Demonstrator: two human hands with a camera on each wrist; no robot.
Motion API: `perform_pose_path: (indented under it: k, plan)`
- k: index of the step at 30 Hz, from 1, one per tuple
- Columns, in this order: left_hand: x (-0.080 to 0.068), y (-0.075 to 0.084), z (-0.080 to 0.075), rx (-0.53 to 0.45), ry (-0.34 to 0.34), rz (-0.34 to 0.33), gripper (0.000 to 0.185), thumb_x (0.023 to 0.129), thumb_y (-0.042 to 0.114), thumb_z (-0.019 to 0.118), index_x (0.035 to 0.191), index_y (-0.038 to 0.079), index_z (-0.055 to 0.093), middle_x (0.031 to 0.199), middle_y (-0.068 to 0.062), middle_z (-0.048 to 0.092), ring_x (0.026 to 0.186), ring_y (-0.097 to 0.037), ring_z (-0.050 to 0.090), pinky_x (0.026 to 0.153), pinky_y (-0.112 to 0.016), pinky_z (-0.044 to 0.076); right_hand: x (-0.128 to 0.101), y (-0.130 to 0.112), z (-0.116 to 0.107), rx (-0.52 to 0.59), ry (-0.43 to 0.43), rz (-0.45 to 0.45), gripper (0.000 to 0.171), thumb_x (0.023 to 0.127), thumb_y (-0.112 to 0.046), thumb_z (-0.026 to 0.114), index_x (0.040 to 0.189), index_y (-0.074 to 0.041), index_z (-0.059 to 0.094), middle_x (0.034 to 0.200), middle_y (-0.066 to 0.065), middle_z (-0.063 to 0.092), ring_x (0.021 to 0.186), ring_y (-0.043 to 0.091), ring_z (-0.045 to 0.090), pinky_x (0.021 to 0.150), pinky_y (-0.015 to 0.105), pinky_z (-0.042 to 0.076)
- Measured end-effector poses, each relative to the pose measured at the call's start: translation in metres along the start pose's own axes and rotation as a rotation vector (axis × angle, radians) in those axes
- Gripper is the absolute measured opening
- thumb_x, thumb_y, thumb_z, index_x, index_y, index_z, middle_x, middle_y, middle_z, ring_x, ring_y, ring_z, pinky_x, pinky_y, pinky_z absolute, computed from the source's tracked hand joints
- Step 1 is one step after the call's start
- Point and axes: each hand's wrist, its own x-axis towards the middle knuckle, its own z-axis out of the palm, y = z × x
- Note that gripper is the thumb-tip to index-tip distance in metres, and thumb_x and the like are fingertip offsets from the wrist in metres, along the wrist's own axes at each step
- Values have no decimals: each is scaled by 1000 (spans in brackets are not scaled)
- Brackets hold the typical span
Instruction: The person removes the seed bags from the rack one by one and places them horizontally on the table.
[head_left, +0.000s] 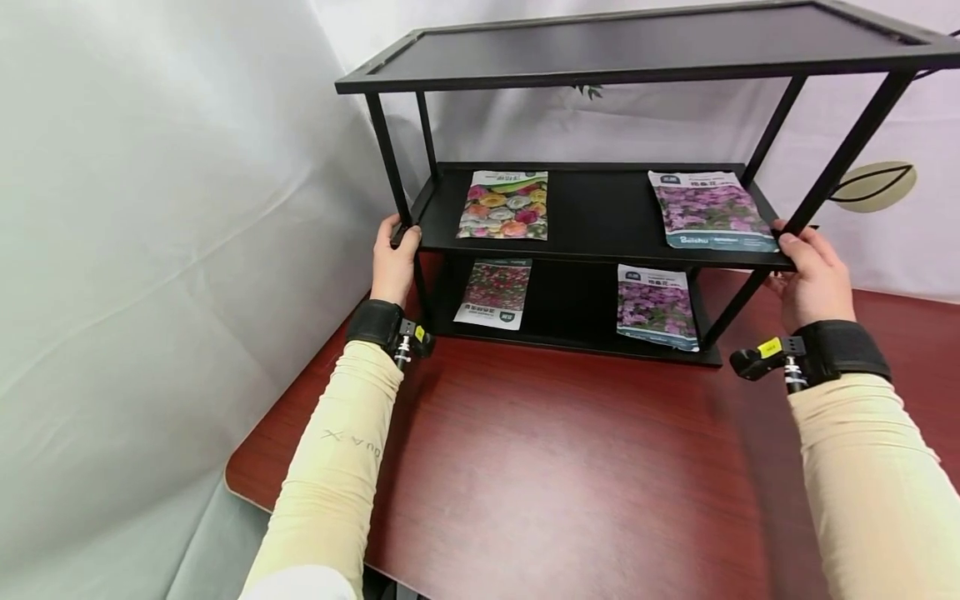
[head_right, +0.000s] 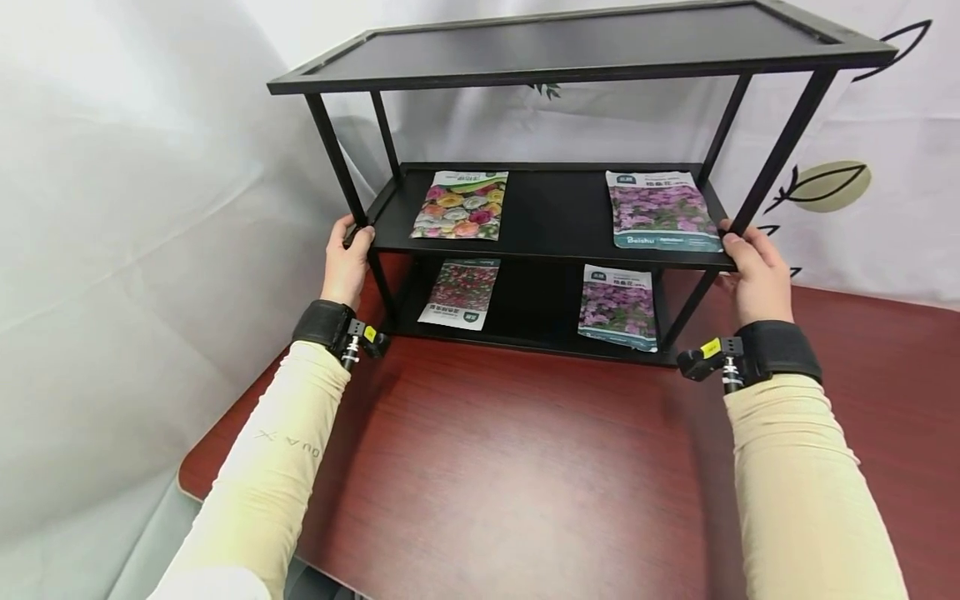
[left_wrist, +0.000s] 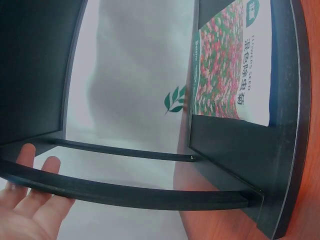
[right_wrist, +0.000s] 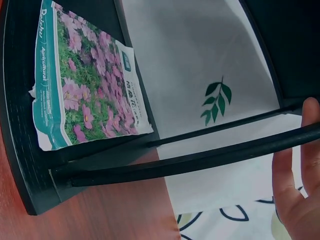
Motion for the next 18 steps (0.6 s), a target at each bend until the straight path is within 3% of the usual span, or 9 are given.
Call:
perform_pose_path:
  k: [10, 18]
  plan:
    - [0, 1, -1, -25, 12, -14, 45, 93, 20, 51, 134, 7, 42, 130, -13, 45, 109, -16, 44, 91, -27, 35, -1, 5, 3, 65, 2, -4, 19, 91, 0, 53, 109, 5, 58, 81, 14, 64, 65, 19, 62, 55, 28, 48]
    - [-19, 25, -2, -45, -11, -55, 47, 93, 16, 48, 137, 3, 38, 136, -17, 40, 118, -25, 41, 97, -32, 33, -2, 5, 2, 127, -11, 18, 18, 92, 2, 49, 108, 6, 57, 82, 15, 65, 65, 22, 63, 59, 30, 48]
